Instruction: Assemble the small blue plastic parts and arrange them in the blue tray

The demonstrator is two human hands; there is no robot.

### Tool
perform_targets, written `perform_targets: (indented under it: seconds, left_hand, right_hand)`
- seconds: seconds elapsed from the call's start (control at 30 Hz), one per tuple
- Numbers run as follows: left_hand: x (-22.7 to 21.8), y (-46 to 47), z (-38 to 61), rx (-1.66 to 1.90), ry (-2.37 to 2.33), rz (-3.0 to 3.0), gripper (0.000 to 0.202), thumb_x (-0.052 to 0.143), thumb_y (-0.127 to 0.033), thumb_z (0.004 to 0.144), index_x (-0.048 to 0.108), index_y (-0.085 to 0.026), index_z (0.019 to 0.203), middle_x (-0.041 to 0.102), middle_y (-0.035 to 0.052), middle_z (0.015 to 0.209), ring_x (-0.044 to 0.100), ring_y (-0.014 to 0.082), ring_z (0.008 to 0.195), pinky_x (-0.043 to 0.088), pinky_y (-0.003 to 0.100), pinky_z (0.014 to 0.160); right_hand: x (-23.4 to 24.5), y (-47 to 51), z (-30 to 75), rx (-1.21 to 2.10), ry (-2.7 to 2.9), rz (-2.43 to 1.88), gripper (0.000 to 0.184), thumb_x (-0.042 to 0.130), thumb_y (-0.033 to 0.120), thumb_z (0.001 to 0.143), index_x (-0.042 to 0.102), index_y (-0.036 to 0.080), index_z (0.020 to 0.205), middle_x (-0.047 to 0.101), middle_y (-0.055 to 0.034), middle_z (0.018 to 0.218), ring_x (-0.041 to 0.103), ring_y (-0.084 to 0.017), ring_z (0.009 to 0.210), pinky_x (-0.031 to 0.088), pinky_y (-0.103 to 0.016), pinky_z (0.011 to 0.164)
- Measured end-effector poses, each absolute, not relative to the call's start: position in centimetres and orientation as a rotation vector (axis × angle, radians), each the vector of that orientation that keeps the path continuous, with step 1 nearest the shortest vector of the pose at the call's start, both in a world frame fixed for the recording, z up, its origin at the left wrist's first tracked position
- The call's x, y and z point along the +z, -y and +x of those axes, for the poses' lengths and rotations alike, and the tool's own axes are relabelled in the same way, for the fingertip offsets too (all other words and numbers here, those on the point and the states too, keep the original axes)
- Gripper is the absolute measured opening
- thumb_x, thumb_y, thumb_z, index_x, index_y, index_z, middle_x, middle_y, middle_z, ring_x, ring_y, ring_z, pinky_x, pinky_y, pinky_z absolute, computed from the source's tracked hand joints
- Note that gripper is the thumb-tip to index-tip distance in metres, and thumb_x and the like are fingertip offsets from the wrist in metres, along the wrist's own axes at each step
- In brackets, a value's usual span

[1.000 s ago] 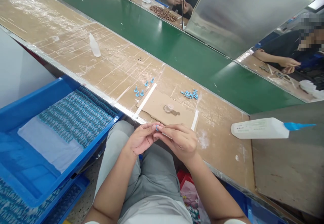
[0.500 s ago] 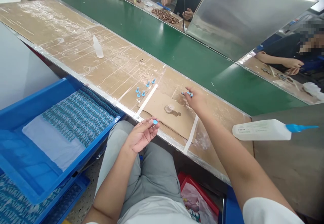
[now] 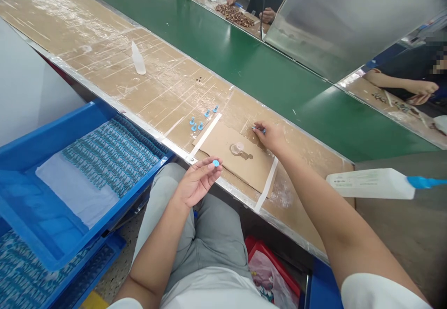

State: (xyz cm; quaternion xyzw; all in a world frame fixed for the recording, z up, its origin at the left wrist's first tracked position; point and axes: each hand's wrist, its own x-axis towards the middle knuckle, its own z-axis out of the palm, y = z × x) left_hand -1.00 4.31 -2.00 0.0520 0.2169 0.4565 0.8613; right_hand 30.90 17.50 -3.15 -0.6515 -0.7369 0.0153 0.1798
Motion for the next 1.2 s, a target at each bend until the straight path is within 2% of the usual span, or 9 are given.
perform_targets:
  seconds: [0.17, 0.33, 0.53, 0.67, 0.9, 1.2]
  left_hand:
    - [-2.0, -4.4, -0.8, 0.973, -0.476, 0.099, 0.02, 0.064, -0.006, 0.08, 0.071, -0.011, 0.098, 0.074, 0.0081, 0.096, 0.07, 0.0087, 0.077, 0.058, 0.015, 0.074]
    - [-2.1, -4.4, -0.6, 1.005, -0.506, 0.094, 0.019, 0.064, -0.006, 0.079, 0.071, -0.01, 0.096, 0.074, 0.0078, 0.094, 0.07, 0.0082, 0.075, 0.058, 0.015, 0.073]
    - [-1.9, -4.4, -0.5, 1.032, -0.529, 0.116, 0.02, 0.067, -0.007, 0.077, 0.071, -0.011, 0.096, 0.074, 0.0073, 0.095, 0.07, 0.0082, 0.074, 0.058, 0.015, 0.072]
    - [-1.9, -4.4, -0.4, 1.017, -0.538, 0.139, 0.02, 0.069, -0.007, 0.076, 0.071, -0.01, 0.096, 0.074, 0.0084, 0.095, 0.069, 0.0082, 0.074, 0.057, 0.016, 0.073]
    - [-1.9, -4.4, -0.4, 1.026, -0.566, 0.15, 0.021, 0.07, -0.009, 0.075, 0.071, -0.011, 0.096, 0.074, 0.0084, 0.097, 0.069, 0.0084, 0.075, 0.057, 0.015, 0.074]
    - [-1.7, -4.4, -0.6, 1.066, -0.551, 0.121, 0.022, 0.069, -0.008, 0.076, 0.071, -0.011, 0.098, 0.074, 0.0074, 0.095, 0.07, 0.0078, 0.075, 0.056, 0.014, 0.074]
  right_hand:
    - [-2.3, -17.0, 29.9, 0.038, 2.058, -1.758, 0.03, 0.053, 0.032, 0.086, 0.068, 0.02, 0.109, 0.07, -0.0102, 0.104, 0.065, -0.022, 0.082, 0.053, -0.038, 0.08]
    - [-1.8, -15.3, 28.8, 0.064, 1.937, -1.666, 0.032, 0.05, 0.037, 0.089, 0.069, 0.019, 0.107, 0.07, -0.0112, 0.103, 0.066, -0.022, 0.087, 0.053, -0.039, 0.081]
    - [-2.8, -13.6, 28.1, 0.4, 1.47, -1.659, 0.037, 0.064, 0.044, 0.08, 0.069, 0.017, 0.105, 0.073, -0.0078, 0.087, 0.069, -0.02, 0.076, 0.057, -0.036, 0.074]
    - [-3.5, -13.4, 27.9, 0.464, 1.319, -1.608, 0.035, 0.071, 0.043, 0.074, 0.069, 0.015, 0.096, 0.073, -0.0082, 0.089, 0.07, -0.019, 0.079, 0.057, -0.034, 0.076]
    - [-3.7, -12.5, 27.8, 0.395, 1.427, -1.733, 0.033, 0.07, 0.046, 0.075, 0.073, 0.017, 0.091, 0.074, -0.0073, 0.089, 0.068, -0.018, 0.072, 0.057, -0.032, 0.07]
    - [-3.9, -11.4, 28.3, 0.315, 1.582, -1.709, 0.027, 0.068, 0.042, 0.078, 0.073, 0.02, 0.093, 0.075, -0.004, 0.089, 0.072, -0.02, 0.078, 0.057, -0.034, 0.078]
